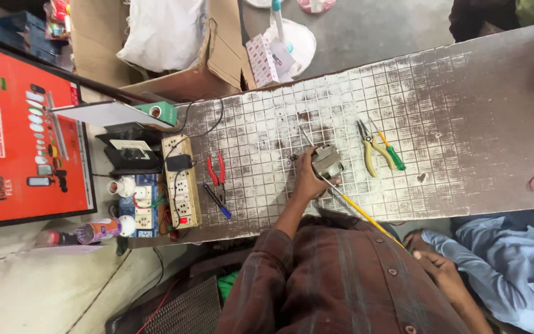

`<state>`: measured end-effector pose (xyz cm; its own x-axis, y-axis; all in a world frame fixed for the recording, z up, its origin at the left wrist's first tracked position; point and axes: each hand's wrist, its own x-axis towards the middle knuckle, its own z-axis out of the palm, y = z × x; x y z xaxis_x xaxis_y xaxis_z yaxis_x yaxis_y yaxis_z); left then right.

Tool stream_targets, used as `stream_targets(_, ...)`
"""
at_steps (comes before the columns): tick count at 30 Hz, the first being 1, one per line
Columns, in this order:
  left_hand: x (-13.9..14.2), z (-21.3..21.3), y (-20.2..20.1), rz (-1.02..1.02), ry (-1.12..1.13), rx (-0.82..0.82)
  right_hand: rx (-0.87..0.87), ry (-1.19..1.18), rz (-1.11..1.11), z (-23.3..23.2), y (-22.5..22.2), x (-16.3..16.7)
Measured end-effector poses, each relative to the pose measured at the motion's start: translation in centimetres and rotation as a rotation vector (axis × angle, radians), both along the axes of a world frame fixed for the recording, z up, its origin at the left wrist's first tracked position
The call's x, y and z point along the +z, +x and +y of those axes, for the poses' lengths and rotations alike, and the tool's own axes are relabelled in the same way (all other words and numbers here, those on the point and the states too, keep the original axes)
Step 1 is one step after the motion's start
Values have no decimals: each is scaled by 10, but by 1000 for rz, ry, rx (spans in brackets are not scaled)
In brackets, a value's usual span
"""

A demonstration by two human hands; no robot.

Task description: The person sits at a workbench repairing a small electric motor. They hold the motor steady with one hand while using a long screwdriver to work on its shaft and housing, set the screwdriver down to manipulate the motor's parts by hand, and pick up pliers to adjust components as the repair continues.

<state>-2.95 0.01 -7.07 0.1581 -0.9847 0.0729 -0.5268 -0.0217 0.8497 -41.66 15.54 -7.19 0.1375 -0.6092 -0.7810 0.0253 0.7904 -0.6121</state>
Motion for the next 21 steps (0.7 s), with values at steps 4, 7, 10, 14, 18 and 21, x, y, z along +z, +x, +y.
stream_targets(4,-1,4,0,-91,-108,-4,57,77,-44,-6,-2,3)
stream_targets(7,-4,5,-4,-89,-54,48,76,162,-60,-3,-1,8)
stream_targets(10,-6,5,-8,-101,-103,79,89,169,-92,1,4,7)
stream_targets(14,-5,8,-14,-126,-102,129,105,26,-145,7,8,0)
stream_targets(18,-5,8,-21,-134,-78,165,120,-91,-81,12,8,-4)
stream_targets(21,-5,11,-23,-99,-49,171,145,-158,-1,18,6,-2)
